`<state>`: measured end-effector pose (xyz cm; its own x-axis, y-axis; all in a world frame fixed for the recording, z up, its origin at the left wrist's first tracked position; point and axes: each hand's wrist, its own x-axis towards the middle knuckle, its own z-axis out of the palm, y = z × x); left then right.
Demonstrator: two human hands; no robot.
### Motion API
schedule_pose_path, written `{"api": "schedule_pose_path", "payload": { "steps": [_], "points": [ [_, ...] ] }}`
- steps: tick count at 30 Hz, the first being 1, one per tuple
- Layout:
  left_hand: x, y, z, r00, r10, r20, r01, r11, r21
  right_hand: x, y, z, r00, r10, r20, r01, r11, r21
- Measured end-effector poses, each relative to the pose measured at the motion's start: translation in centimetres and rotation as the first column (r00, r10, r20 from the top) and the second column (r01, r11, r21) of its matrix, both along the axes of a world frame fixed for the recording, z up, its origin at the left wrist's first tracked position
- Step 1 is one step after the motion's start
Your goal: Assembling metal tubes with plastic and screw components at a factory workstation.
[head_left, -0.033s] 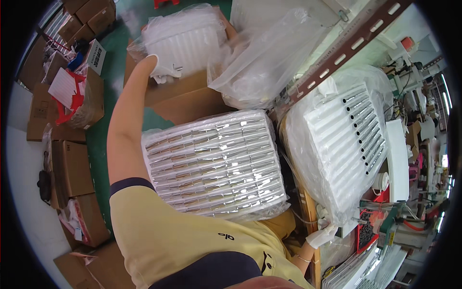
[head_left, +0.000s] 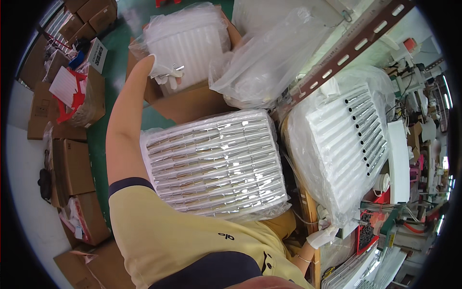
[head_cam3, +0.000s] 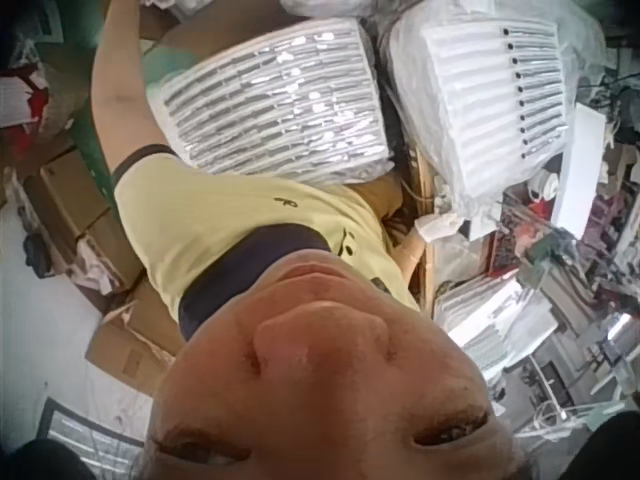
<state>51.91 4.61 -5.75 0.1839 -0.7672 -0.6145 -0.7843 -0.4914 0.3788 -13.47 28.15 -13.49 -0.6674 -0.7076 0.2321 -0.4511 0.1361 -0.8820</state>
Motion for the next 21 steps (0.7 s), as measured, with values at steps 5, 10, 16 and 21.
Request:
{"api": "schedule_pose_path", "payload": {
  "steps": [5, 10, 16, 21],
  "points": [
    [5.0, -1.6, -5.5, 0.955, 0.296, -0.016, -0.292, 0.928, -0.23, -1.0, -0.4, -1.3, 0.999, -0.033, -0.034, 0.031, 0.999, -0.038],
    [9.6, -1.3, -10.6, 0.82, 0.551, 0.153, -0.448, 0.786, -0.426, 0.1, -0.7, -0.9, 0.988, -0.089, -0.129, 0.076, 0.992, -0.104],
    [9.3, 1.4, -10.1, 0.786, 0.564, -0.254, -0.59, 0.561, -0.58, 0.9, -1.1, -0.2, 0.997, -0.069, 0.021, 0.07, 0.996, -0.061],
    [11.8, 2.1, -9.5, 0.651, 0.757, 0.05, -0.475, 0.458, -0.752, 1.5, -1.5, 0.1, 0.996, -0.081, 0.031, 0.084, 0.99, -0.114]
  ]
}}
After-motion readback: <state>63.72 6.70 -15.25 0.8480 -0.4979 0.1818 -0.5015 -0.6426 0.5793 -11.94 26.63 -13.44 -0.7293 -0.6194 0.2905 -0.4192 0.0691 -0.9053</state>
